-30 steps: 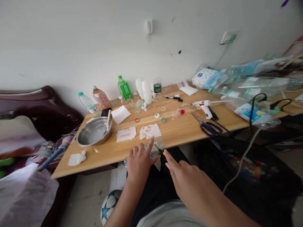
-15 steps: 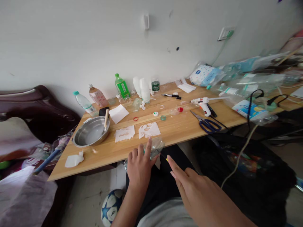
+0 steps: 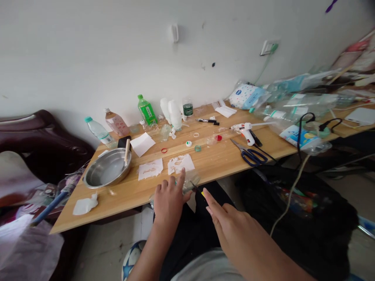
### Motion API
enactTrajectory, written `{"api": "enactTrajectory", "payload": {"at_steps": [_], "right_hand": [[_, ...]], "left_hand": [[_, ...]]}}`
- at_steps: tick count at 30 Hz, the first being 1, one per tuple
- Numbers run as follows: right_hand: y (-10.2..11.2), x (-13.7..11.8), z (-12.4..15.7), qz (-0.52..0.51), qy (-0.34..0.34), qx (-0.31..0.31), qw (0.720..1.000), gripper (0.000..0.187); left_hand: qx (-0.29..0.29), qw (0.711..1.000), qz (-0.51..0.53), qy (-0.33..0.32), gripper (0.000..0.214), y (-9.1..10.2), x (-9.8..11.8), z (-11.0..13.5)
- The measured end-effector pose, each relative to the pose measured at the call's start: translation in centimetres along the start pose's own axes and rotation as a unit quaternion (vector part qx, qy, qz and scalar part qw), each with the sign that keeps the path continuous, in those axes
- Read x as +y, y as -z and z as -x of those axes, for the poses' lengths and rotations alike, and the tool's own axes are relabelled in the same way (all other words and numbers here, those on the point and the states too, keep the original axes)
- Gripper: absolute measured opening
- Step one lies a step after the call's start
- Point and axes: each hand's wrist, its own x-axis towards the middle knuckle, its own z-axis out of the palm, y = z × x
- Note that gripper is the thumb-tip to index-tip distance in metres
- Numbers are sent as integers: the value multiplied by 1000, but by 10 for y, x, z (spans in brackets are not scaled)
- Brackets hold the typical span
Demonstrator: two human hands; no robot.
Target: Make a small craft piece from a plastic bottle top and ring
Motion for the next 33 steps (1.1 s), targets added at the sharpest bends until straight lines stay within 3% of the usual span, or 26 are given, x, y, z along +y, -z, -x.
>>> {"api": "enactTrajectory", "payload": {"at_steps": [13, 29, 33], "right_hand": [[1, -3, -6, -6, -13, -18, 1000, 48], [0, -3, -5, 11, -25, -10, 1000, 48], [1, -3, -5, 7, -24, -15, 1000, 48]], "left_hand": [[17, 1000, 7, -4, 72, -4, 0, 3], [90, 996, 7, 9, 61, -21, 11, 18], [98, 995, -2, 11, 70, -21, 11, 17]]}}
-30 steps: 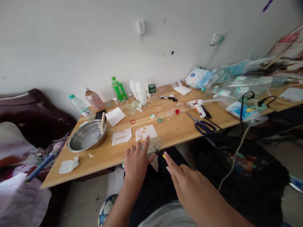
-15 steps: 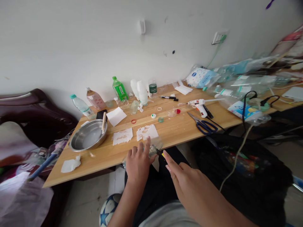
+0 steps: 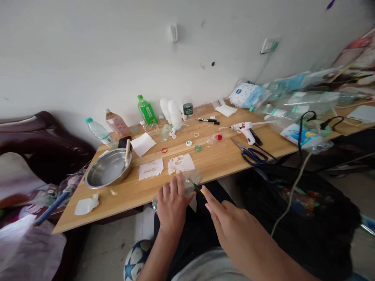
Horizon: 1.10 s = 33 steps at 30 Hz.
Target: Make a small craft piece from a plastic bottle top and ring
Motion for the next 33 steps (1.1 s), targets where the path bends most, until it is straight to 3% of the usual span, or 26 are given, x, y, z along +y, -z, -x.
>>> {"api": "enactTrajectory", "payload": {"at_steps": [4, 11, 17, 22, 28, 33], "right_hand": [[0, 1, 4, -2, 8, 12, 1000, 47], [-5, 5, 10, -10, 22, 53, 998, 47], [-7, 10, 12, -21, 17, 35, 999, 51], [-6, 14, 15, -8, 15, 10, 1000, 63], [-6, 13, 17, -9, 19, 17, 1000, 61], [-5, 11, 18, -10, 19, 20, 1000, 58]], "left_hand": [[26, 1000, -6, 0, 79, 0, 1, 1], [77, 996, 50, 5, 60, -1, 4, 0], [45, 995, 88, 5, 48, 3, 13, -7], [23, 998, 63, 14, 61, 6, 14, -10], [-12, 999, 45, 21, 72, 11, 15, -12], [-1, 999, 44, 25, 71, 7, 16, -10]]}}
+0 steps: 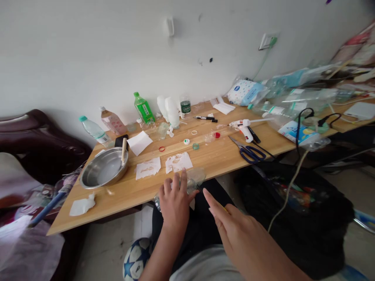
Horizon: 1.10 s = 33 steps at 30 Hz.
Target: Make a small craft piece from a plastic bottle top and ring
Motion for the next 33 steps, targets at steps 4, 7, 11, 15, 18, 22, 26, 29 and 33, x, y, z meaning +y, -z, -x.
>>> {"api": "enactTrajectory", "payload": {"at_steps": [4, 7, 11, 15, 18, 22, 26, 29, 33], "right_hand": [[1, -1, 0, 4, -6, -7, 1000, 62], [3, -2, -1, 19, -11, -25, 999, 63], [9, -6, -5, 49, -25, -66, 996, 66], [20, -9, -13, 58, -39, -116, 991, 66], [28, -10, -19, 62, -41, -146, 987, 65], [33, -15, -23, 89, -45, -153, 983, 65], [35, -18, -25, 105, -46, -159, 981, 66], [34, -16, -26, 112, -38, -156, 981, 65], [32, -15, -27, 123, -20, -134, 983, 61]], "left_hand": [[-3, 1000, -2, -1, 68, -2, 0, 2], [-4, 1000, -1, -3, 65, -3, 2, 2], [-5, 1000, 8, -6, 66, -5, 3, 4], [-6, 1000, 10, -9, 65, -7, 4, 5], [-2, 1000, 11, -14, 66, -9, 4, 6], [9, 1000, 15, -14, 63, -11, 5, 8], [14, 1000, 16, -12, 62, -13, 6, 10], [14, 1000, 18, -10, 62, -14, 6, 11], [16, 1000, 17, -11, 64, -16, 7, 12]]}}
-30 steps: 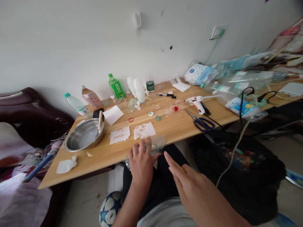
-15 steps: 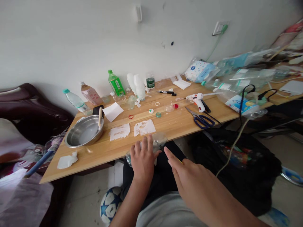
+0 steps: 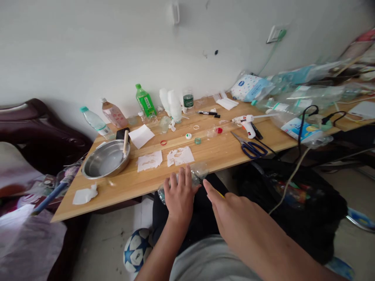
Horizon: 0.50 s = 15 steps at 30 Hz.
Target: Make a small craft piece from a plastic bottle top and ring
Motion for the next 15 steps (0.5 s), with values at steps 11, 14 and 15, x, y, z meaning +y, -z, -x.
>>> {"api": "enactTrajectory", "payload": {"at_steps": [11, 14, 15], "right_hand": [[-7, -3, -12, -39, 23, -56, 997, 56], [-28, -5, -13, -60, 14, -105, 993, 56], [-34, -6, -11, -64, 8, -101, 993, 55]], "left_hand": [[6, 1000, 9, -26, 49, -4, 9, 10], [-15, 999, 24, -38, 51, -16, 14, 22], [-18, 998, 27, -44, 53, -19, 13, 25]]}}
